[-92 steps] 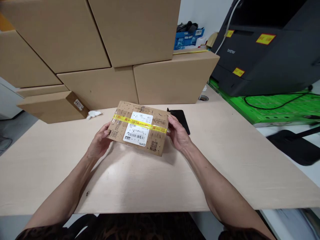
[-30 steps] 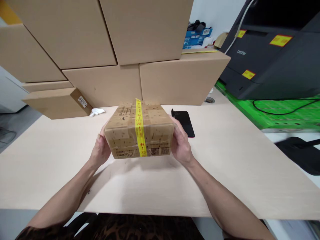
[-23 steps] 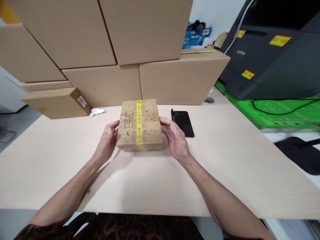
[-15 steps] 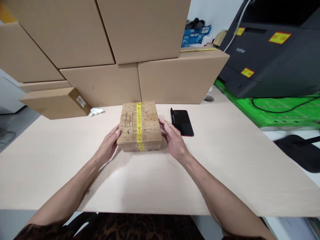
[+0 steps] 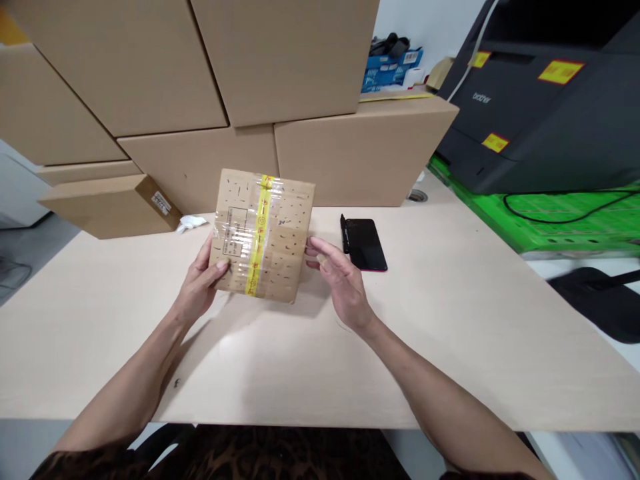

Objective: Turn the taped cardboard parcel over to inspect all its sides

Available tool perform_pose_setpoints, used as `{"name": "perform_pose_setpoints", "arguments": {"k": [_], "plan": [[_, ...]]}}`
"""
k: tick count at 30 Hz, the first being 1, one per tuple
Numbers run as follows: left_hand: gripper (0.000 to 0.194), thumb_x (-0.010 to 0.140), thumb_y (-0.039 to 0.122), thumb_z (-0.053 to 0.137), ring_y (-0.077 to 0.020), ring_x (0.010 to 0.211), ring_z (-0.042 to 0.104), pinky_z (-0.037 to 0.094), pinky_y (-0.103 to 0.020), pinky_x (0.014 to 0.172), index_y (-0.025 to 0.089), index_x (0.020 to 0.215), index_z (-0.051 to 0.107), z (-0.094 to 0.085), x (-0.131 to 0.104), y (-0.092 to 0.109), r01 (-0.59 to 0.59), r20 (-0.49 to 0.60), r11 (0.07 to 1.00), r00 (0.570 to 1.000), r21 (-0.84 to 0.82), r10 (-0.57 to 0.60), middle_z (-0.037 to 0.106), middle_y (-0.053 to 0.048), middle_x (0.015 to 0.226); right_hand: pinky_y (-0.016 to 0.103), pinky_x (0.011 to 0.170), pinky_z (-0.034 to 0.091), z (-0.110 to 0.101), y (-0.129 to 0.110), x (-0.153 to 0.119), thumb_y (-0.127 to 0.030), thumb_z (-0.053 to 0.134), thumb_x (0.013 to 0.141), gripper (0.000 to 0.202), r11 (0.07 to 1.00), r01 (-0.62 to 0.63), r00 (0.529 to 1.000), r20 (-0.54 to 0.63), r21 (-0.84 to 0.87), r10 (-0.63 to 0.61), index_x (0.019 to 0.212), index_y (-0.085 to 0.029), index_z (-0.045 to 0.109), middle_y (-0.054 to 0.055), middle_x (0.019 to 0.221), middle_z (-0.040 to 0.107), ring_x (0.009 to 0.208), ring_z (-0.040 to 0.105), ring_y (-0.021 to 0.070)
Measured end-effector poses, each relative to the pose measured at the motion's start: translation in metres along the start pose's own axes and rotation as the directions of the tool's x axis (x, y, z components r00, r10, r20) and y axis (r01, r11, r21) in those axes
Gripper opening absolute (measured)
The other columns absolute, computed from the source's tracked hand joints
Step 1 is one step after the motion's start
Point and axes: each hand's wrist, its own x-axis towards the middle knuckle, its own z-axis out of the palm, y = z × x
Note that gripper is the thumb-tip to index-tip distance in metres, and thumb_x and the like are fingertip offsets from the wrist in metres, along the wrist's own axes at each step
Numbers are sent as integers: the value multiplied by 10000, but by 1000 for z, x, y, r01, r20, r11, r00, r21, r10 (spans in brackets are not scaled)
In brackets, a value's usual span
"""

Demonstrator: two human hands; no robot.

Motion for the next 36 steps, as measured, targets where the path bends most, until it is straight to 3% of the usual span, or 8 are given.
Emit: {"name": "perform_pose_setpoints", "arguments": {"k": [6,14,18,20,23,26,30,36], "plan": [[743,872,413,839,-344,1658,337,207,-544,1399,368,1566,577,-11,4,3,-49,27,999,998,21,49,513,-12,1704,545,983,617,1,-4,1,-575,767,900,390,999,24,997,-74,45,-21,1188,-316,816,68,1138,850,1039,782,285],[667,860,378,871,-347,1663,314,210,-567,1381,424,1486,646,-13,3,1,-188,99,975,979,120,177,440,-4,1748,581,1119,544,-1,-2,8,-590,726,904,378,994,110,980,-166,11,-106,1153,-319,813,66,1257,823,1199,747,314],[371,926,548,770,-356,1462,586,316,-610,1306,305,1206,789,-12,6,-2,-80,-41,995,996,58,82,722,-82,1457,531,1103,547,-3,2,12,-580,692,933,324,998,36,970,-243,54,-22,1060,-313,823,49,1132,843,1130,765,280],[442,922,634,739,-348,1304,695,393,-612,1241,265,1160,783,-10,6,-2,-14,-90,1000,996,23,16,791,-102,1301,523,1083,555,-2,1,13,-581,710,919,330,998,-7,966,-257,56,21,1038,-296,829,59,1100,847,1097,770,279],[539,920,680,721,-342,1292,703,448,-585,1198,263,1258,757,-7,5,-3,12,-97,999,995,32,-9,768,-114,1366,535,1059,563,-1,0,12,-582,729,903,349,999,-22,970,-243,24,27,1043,-279,831,79,1086,848,1079,770,293],[584,910,649,755,-343,1373,656,472,-554,1203,288,1368,733,-4,2,-8,-39,-40,998,998,39,41,703,-108,1496,551,1044,563,-1,-1,11,-556,708,920,322,999,37,969,-244,-5,-37,1044,-284,828,76,1051,842,1047,770,295],[576,947,455,786,-320,1424,626,480,-537,1223,353,1497,650,2,-4,-16,-145,62,988,988,56,142,651,-87,1568,586,1074,539,-3,-2,11,-529,680,930,301,985,173,952,-253,-30,-175,1084,-318,828,65,1125,832,1093,755,311],[542,943,359,790,-334,1535,518,354,-586,1318,373,1470,664,-2,-2,-20,-436,96,807,895,398,436,621,-73,1593,547,1037,554,-6,6,13,-501,695,893,238,969,246,931,-285,29,-228,992,-348,849,34,1057,823,1042,742,293]]}}
